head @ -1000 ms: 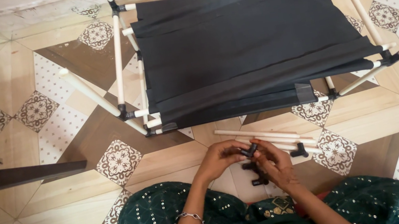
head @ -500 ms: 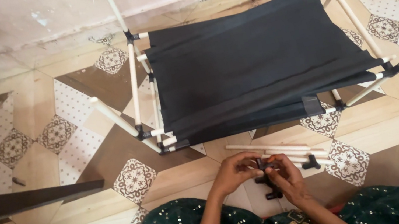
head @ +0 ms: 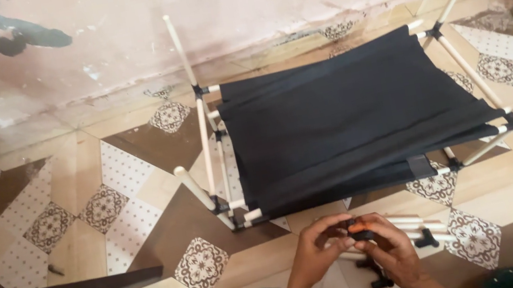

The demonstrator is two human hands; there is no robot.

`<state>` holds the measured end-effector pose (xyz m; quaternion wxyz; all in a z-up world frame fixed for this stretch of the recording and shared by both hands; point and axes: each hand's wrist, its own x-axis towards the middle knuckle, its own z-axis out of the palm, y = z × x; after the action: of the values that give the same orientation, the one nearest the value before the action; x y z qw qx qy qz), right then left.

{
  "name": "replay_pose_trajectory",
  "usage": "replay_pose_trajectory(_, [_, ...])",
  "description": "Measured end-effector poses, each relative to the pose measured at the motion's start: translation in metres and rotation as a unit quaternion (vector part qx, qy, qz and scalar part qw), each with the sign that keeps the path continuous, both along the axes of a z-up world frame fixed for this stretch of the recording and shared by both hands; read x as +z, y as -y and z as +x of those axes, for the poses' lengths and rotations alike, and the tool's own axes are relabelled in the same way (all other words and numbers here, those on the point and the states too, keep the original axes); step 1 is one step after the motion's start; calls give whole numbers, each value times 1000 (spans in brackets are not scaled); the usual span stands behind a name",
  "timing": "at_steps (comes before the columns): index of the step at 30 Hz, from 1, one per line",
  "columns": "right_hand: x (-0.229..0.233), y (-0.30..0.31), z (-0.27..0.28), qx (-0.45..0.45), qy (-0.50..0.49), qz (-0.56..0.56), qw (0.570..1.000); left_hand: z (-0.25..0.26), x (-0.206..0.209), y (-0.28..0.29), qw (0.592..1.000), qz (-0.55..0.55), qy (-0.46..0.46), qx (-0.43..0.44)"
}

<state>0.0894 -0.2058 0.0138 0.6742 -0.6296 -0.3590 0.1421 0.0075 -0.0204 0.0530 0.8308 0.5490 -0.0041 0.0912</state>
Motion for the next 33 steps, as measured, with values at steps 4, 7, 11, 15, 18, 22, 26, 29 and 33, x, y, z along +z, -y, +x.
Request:
replay_pose_trajectory(4, [49, -23, -8, 57, -38, 54, 996, -52, 70, -39, 938, 287, 51, 189])
replay_pose_trajectory(7, [93, -59, -10, 76, -19, 99, 992, -74, 120, -61, 866, 236, 55, 438])
replay_pose_trajectory(11, [152, -125, -4, 125, 39, 120, 984, -75, 165, -96, 733, 335, 49, 590])
replay_pose_trajectory(15, [199, -185, -11, 162, -35, 117, 979, -64, 173, -102, 707, 374, 15, 600])
replay_pose_trajectory(18, [224, -207, -14, 154, -76, 34, 985, -53, 166, -105, 743, 336, -27, 578])
replay_pose_trajectory(22, [239, -225, -6, 173, -67, -6, 983, -48, 157, -112, 736, 384, -19, 557])
replay_pose_trajectory(26, [240, -238, -3, 256, -170, 32, 951, -50, 153, -117, 701, 424, -13, 573])
replay_pose_trajectory(29, [240, -243, -5, 280, -209, 39, 936, -50, 153, -117, 695, 434, -12, 573])
replay_pose_trajectory(33, [243, -247, -5, 304, -181, 15, 935, -49, 152, -119, 688, 424, -18, 589])
